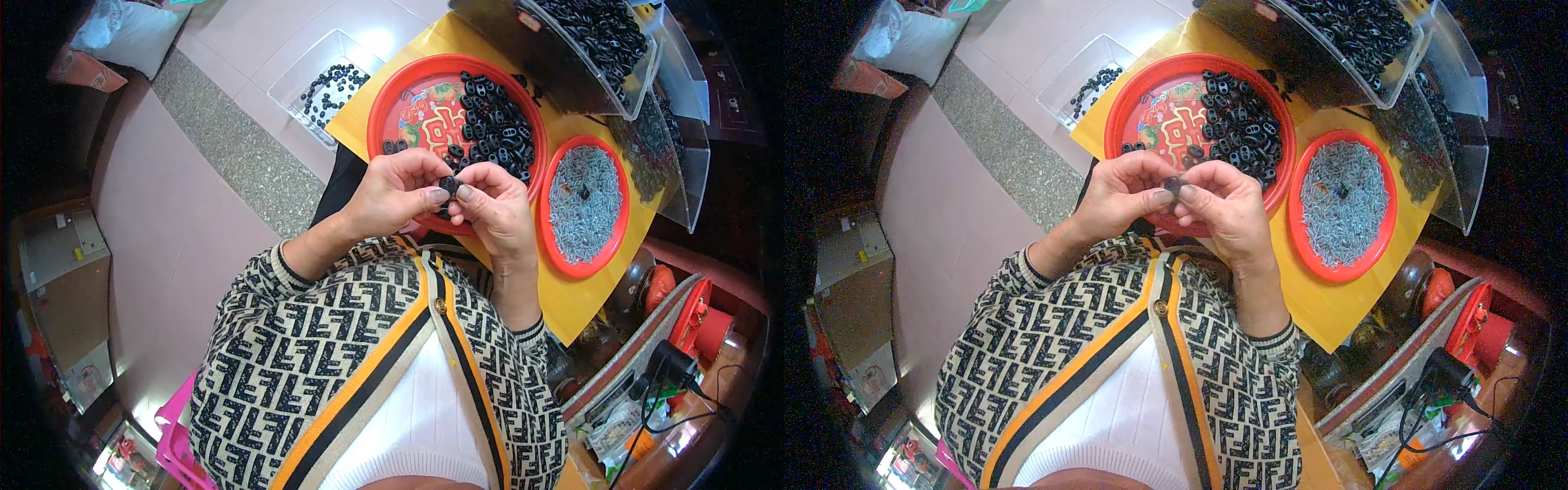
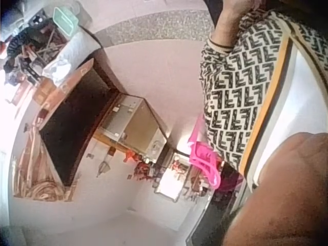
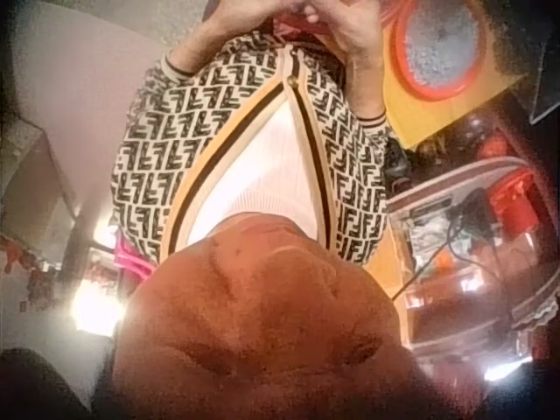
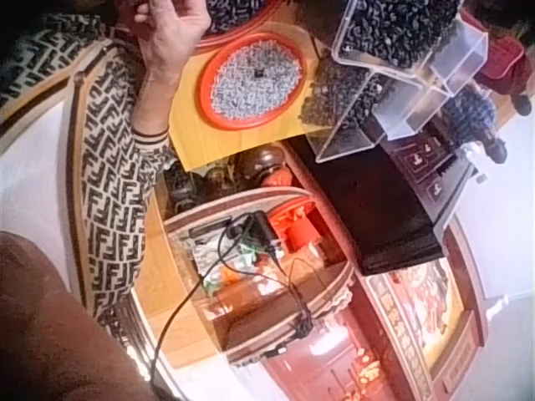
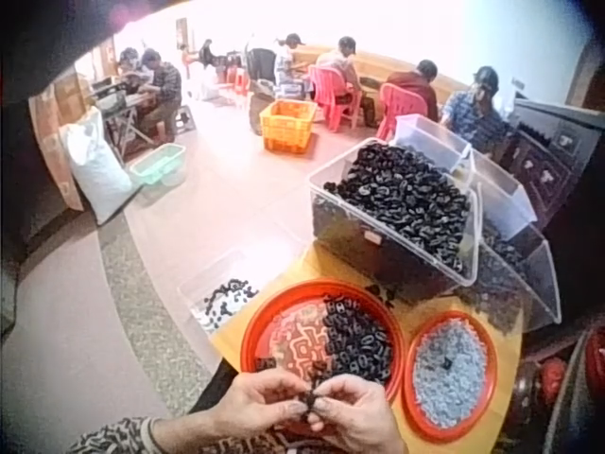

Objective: The person assembles plastic components by hand, picking up pieces from trays and joining them together.

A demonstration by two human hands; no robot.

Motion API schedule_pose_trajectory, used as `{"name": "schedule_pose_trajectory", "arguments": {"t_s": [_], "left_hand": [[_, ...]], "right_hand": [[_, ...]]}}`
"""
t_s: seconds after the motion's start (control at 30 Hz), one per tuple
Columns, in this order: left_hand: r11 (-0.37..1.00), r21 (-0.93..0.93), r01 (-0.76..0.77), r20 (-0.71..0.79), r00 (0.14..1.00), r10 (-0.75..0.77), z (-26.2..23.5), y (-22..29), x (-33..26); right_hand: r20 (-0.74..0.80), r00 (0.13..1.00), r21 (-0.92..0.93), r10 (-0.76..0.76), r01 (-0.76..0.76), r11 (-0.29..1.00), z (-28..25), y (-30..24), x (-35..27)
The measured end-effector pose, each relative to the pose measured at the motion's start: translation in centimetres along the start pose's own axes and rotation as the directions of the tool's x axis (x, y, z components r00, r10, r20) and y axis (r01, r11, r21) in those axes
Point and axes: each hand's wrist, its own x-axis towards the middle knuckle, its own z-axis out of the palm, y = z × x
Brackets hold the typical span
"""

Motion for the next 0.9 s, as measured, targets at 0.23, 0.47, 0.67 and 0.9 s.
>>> {"name": "schedule_pose_trajectory", "arguments": {"t_s": [0.23, 0.47, 0.67, 0.9], "left_hand": [[0.995, 0.079, -0.067, 0.006, 0.998, 0.067, 0.2, -0.1, -0.2], [0.952, 0.284, -0.119, 0.044, 0.993, 0.111, 0.0, 0.0, -0.3], [0.989, 0.149, -0.006, 0.016, 1.000, 0.003, 0.8, 0.6, 0.4], [0.866, 0.473, -0.164, 0.030, 0.985, 0.170, 2.0, 0.3, -0.3]], "right_hand": [[0.083, 0.992, 0.058, 0.096, -0.101, 0.993, -0.5, 0.1, 0.0], [0.176, 0.978, 0.048, 0.109, -0.119, 0.992, -0.9, 0.1, 0.5], [0.069, 0.996, 0.009, 0.055, -0.056, 0.998, -0.8, -0.8, 0.4], [-0.113, 0.993, -0.294, -0.021, -0.014, 0.956, -2.8, -4.4, -1.9]]}}
